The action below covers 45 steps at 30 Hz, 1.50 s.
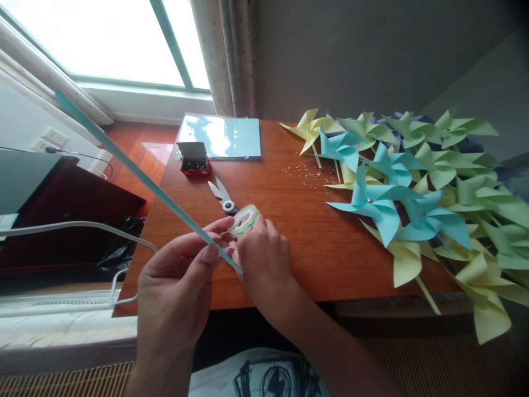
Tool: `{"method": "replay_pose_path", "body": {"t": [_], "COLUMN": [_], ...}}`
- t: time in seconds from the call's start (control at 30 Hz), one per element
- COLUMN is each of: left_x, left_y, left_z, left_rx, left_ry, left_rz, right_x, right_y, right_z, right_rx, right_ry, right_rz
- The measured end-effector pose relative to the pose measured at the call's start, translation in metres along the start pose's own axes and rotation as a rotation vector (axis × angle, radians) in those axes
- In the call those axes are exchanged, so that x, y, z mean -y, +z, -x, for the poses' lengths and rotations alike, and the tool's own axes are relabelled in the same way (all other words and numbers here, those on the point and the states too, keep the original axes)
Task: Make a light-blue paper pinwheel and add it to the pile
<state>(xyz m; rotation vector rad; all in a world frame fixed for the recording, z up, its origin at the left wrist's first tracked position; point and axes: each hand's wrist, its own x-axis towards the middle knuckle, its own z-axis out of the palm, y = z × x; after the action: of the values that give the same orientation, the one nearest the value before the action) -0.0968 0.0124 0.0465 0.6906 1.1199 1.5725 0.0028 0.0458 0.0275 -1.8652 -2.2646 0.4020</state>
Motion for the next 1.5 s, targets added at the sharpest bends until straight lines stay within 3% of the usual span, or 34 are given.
{"method": "replay_pose_path", "body": {"t": [0.23, 0.53, 0.73, 0.87, 0.97, 1.07, 1.2, 1.5], "left_x": [-0.001, 0.002, 0.008, 0.017, 0.022, 0.027, 0.031, 0.03], "left_y": [0.001, 0.004, 0.006, 0.011, 0.015, 0.016, 0.017, 0.018], "left_z": [0.001, 0.002, 0.002, -0.001, 0.0, 0.003, 0.007, 0.009], "left_rx": [-0.017, 0.03, 0.035, 0.053, 0.081, 0.141, 0.188, 0.208], "left_ry": [-0.012, -0.023, -0.098, -0.13, -0.151, -0.153, -0.111, -0.076], "left_rz": [-0.01, 0.002, -0.036, -0.043, -0.041, -0.041, -0.068, -0.128], "right_x": [-0.015, -0.027, -0.083, -0.116, -0.113, -0.092, -0.071, -0.072], "right_y": [-0.002, 0.0, -0.006, -0.014, -0.023, -0.031, -0.032, -0.02], "right_z": [0.002, 0.016, 0.035, 0.048, 0.053, 0.052, 0.043, 0.038], "right_rx": [-0.084, -0.03, -0.088, -0.162, -0.321, -0.439, -0.421, -0.46], "right_ry": [-0.015, 0.076, 0.226, 0.244, 0.169, 0.009, -0.128, -0.128], "right_rz": [0.069, 0.079, 0.171, 0.207, 0.107, -0.106, -0.19, -0.165]}}
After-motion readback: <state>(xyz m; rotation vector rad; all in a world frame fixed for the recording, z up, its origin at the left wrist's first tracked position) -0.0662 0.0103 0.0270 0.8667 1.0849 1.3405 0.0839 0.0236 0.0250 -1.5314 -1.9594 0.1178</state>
